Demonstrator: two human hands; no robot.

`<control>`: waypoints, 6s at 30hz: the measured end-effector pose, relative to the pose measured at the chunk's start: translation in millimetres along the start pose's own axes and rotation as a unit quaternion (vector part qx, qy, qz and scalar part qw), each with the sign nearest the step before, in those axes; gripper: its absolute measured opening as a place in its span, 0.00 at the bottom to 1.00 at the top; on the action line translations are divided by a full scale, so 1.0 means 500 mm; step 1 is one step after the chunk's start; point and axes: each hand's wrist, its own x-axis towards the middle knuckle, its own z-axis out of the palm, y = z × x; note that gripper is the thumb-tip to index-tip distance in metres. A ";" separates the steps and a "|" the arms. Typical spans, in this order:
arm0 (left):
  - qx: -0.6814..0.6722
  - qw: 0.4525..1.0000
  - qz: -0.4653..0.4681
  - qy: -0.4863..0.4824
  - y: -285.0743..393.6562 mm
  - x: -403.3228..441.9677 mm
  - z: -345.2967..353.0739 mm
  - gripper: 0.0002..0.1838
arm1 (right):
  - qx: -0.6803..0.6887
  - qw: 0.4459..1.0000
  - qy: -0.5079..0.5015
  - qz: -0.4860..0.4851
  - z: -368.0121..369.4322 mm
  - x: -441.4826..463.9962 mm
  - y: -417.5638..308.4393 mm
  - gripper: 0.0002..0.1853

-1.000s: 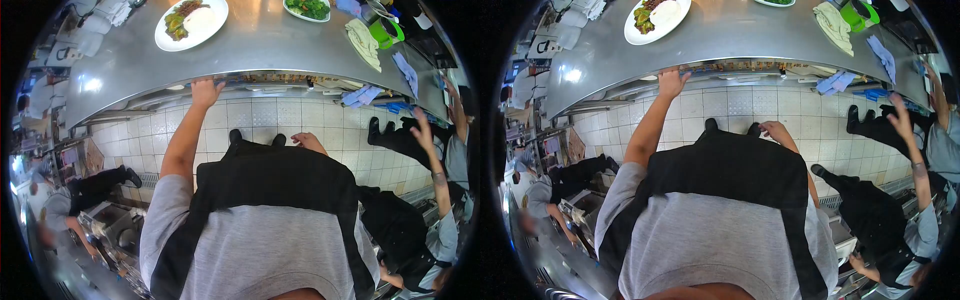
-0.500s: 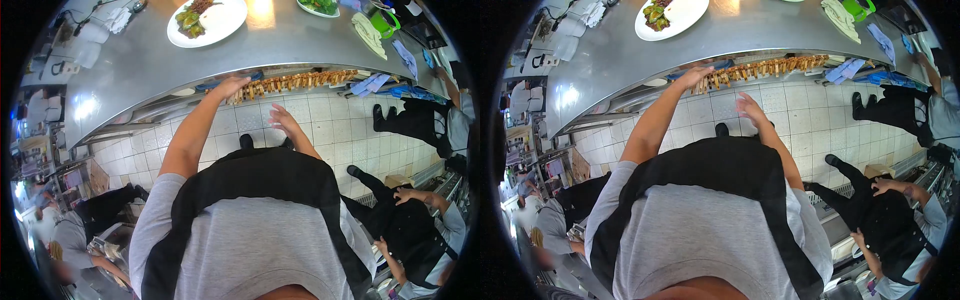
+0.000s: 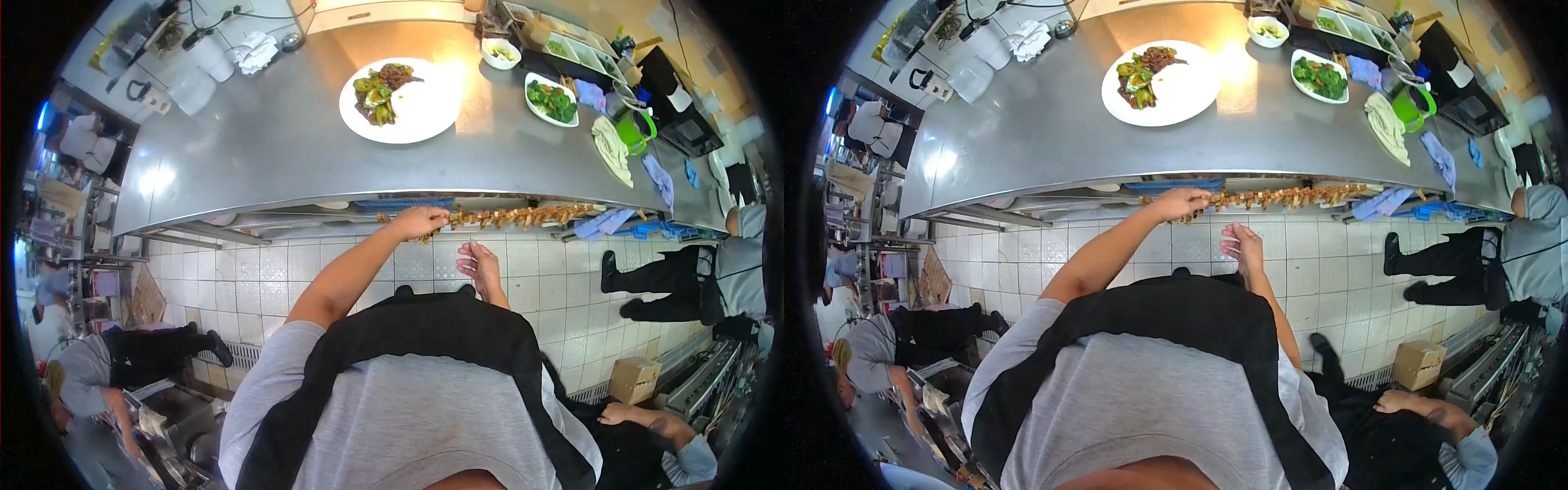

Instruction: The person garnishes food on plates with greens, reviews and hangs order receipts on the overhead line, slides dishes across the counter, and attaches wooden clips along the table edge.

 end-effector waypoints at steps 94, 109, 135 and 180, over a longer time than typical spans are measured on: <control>-0.605 0.667 -0.019 0.435 -0.316 0.848 -1.015 0.17 | -0.625 0.603 0.036 -0.494 0.279 0.417 -0.614 0.11; -0.500 0.819 0.030 0.281 -0.333 1.080 -1.038 0.20 | -0.593 0.635 0.010 -0.496 0.247 0.425 -0.615 0.08; -0.460 0.850 -0.073 0.247 0.365 0.438 -0.152 0.22 | -0.412 0.821 0.185 -0.350 -0.255 0.467 -0.800 0.11; 0.190 0.962 0.181 0.075 0.141 1.229 -0.811 0.25 | -0.375 0.818 0.238 -0.365 -0.282 0.263 -0.684 0.07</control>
